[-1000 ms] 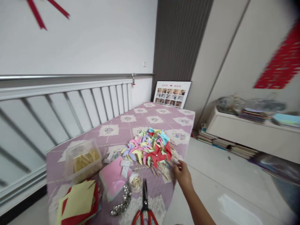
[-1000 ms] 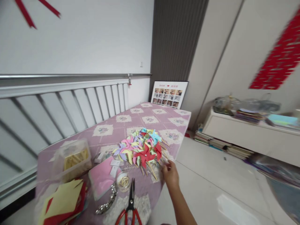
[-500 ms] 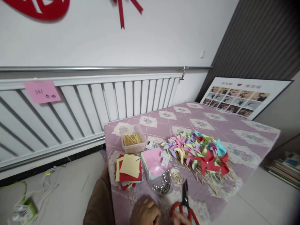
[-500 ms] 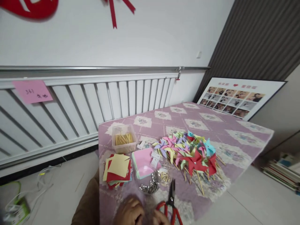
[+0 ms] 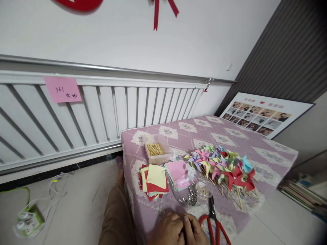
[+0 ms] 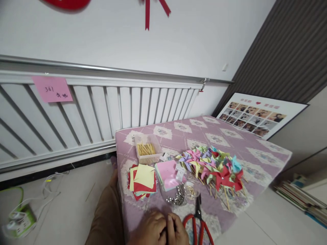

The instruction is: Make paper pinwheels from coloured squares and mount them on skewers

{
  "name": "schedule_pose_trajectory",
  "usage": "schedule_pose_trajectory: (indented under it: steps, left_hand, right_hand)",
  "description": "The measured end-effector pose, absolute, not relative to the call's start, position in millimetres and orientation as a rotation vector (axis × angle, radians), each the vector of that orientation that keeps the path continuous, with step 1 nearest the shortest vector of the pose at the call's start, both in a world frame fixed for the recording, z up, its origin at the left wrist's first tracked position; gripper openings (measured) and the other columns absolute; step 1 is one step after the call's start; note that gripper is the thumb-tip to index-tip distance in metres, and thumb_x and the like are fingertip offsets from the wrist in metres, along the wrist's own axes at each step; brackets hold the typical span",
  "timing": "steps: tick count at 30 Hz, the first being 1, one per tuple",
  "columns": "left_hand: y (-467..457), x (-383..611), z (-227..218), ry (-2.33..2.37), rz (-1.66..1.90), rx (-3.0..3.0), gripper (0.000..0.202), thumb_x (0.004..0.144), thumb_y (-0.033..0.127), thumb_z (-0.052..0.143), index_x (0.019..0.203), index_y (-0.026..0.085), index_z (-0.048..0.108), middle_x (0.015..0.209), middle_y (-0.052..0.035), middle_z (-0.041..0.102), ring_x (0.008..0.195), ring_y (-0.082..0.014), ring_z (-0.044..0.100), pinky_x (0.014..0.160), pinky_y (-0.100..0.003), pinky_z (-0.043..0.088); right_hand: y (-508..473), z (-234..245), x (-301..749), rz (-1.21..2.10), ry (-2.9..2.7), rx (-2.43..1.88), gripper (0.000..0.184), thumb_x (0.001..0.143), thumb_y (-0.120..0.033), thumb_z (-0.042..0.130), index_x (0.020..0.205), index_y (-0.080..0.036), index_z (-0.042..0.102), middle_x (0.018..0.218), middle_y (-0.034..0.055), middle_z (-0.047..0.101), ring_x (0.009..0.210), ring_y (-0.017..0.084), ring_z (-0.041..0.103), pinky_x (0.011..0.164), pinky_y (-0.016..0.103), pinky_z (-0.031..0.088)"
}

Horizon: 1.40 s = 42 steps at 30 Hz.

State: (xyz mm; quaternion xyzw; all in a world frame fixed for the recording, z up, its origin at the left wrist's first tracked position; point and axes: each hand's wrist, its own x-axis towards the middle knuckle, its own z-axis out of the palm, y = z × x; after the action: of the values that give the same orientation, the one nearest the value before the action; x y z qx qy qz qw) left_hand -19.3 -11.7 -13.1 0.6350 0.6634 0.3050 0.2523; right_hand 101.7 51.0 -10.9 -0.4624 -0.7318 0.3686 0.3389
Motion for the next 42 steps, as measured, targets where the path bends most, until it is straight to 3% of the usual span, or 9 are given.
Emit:
schedule_pose_trajectory:
  steps: [6,9,15,24,34,39,42]
  left_hand:
    - [-30.4,-30.5,-33.9,1.750,1.027,1.713,0.024,0.066,0.008,0.057,0.085,0.017,0.068,0.087,-0.0085,0.069,0.086,-0.0208,0.061,0.080,-0.031,0.047]
    - [-46.9,-50.7,-20.5,1.725,1.215,1.640,0.027,0.067,0.003,0.050,0.084,0.018,0.065,0.079,-0.0047,0.067,0.075,-0.0157,0.061,0.070,-0.025,0.048]
    - [-50.6,-132.3,40.8,2.265,1.332,1.510,0.027,0.080,0.012,0.047,0.099,0.020,0.064,0.103,-0.0084,0.067,0.100,-0.0219,0.060,0.092,-0.040,0.049]
    - [-2.0,-180.1,68.7,2.171,0.517,2.096,0.050,0.075,0.011,0.055,0.125,0.016,0.052,0.136,-0.0136,0.052,0.129,-0.0297,0.041,0.108,-0.047,0.033]
    - [13.2,-180.4,65.4,2.112,0.149,2.120,0.028,0.083,0.010,0.046,0.108,0.014,0.059,0.122,-0.0152,0.059,0.114,-0.0270,0.053,0.100,-0.044,0.040]
    - [18.9,-184.1,62.0,2.115,0.264,2.064,0.029,0.088,0.015,0.042,0.108,0.013,0.064,0.121,-0.0143,0.063,0.115,-0.0254,0.055,0.101,-0.042,0.042]
    - [22.9,-191.3,60.0,2.165,0.521,1.996,0.029,0.088,0.015,0.043,0.103,0.014,0.067,0.116,-0.0130,0.067,0.110,-0.0242,0.059,0.099,-0.040,0.044]
  right_hand:
    - [50.5,-14.7,93.5,0.868,-2.117,-1.171,0.038,0.086,-0.053,0.047,0.085,-0.022,0.069,0.087,0.0092,0.077,0.081,0.027,0.072,0.072,0.032,0.059]
    - [50.1,-16.4,91.6,0.828,-2.203,-1.128,0.036,0.089,-0.049,0.045,0.086,-0.022,0.069,0.087,0.0094,0.077,0.081,0.026,0.072,0.071,0.031,0.058]
    - [47.1,-15.5,90.5,0.765,-2.231,-1.117,0.031,0.090,-0.042,0.046,0.087,-0.022,0.069,0.086,0.0073,0.076,0.081,0.025,0.072,0.071,0.030,0.057]
    - [44.8,-14.5,90.7,0.758,-2.247,-1.105,0.029,0.092,-0.038,0.044,0.089,-0.022,0.068,0.088,0.0076,0.075,0.083,0.024,0.071,0.073,0.030,0.056]
    - [43.8,-11.7,89.5,0.714,-2.228,-1.081,0.030,0.093,-0.035,0.042,0.086,-0.020,0.066,0.081,0.0083,0.074,0.076,0.023,0.071,0.069,0.031,0.056]
    - [44.3,-13.5,90.1,0.702,-2.240,-1.048,0.028,0.093,-0.034,0.043,0.085,-0.020,0.066,0.080,0.0073,0.074,0.075,0.022,0.071,0.067,0.030,0.056]
    - [44.1,-14.9,90.9,0.700,-2.244,-1.048,0.027,0.093,-0.033,0.043,0.085,-0.021,0.065,0.080,0.0069,0.073,0.074,0.022,0.071,0.067,0.030,0.056]
